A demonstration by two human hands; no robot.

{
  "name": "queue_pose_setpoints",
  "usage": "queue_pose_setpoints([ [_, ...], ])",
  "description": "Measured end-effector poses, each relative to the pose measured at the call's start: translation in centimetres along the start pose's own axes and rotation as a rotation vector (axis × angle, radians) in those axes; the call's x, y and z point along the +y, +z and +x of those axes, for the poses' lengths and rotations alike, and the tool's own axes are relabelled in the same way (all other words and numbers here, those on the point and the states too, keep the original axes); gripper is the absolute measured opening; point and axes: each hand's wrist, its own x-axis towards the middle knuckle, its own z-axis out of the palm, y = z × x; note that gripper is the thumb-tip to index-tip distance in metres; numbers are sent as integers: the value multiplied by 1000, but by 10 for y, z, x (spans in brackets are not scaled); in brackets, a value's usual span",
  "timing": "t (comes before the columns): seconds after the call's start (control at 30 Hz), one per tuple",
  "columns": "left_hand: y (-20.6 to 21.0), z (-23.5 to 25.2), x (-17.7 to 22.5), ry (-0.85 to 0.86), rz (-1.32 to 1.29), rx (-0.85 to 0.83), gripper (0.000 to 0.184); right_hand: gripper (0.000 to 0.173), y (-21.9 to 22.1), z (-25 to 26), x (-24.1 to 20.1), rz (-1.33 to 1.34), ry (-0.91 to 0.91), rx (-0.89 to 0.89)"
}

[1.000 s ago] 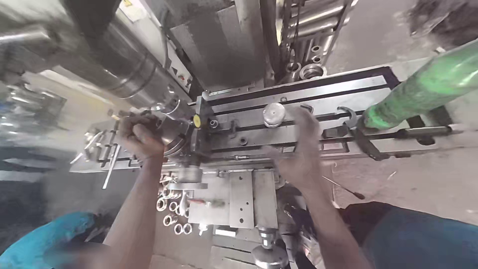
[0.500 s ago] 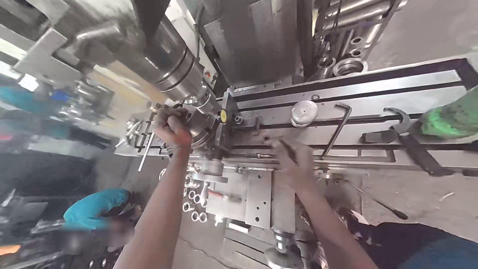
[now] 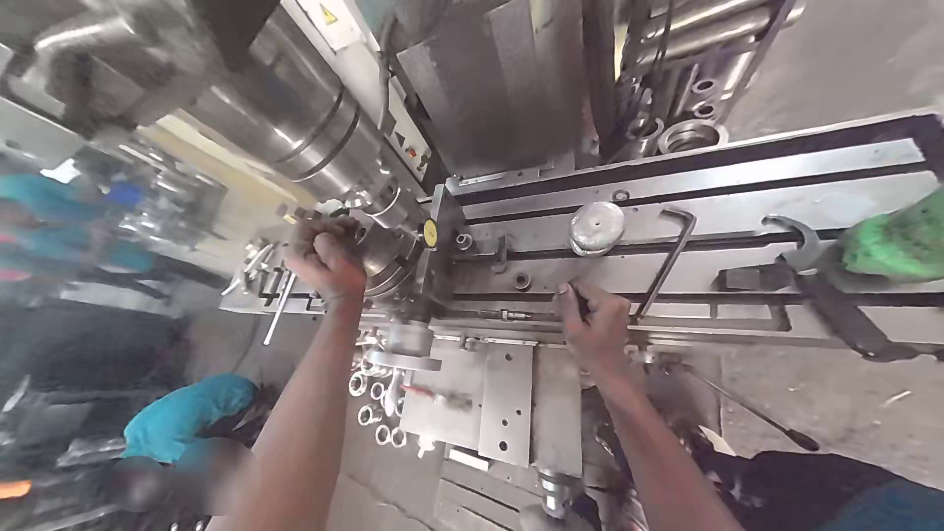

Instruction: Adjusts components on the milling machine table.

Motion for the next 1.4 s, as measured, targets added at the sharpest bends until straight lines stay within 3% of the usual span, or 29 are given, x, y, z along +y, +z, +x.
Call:
queue_pose_setpoints([
  [1.4, 0, 2, 6, 12, 37, -17, 28, 35, -1, 2, 1, -25, 17, -63],
])
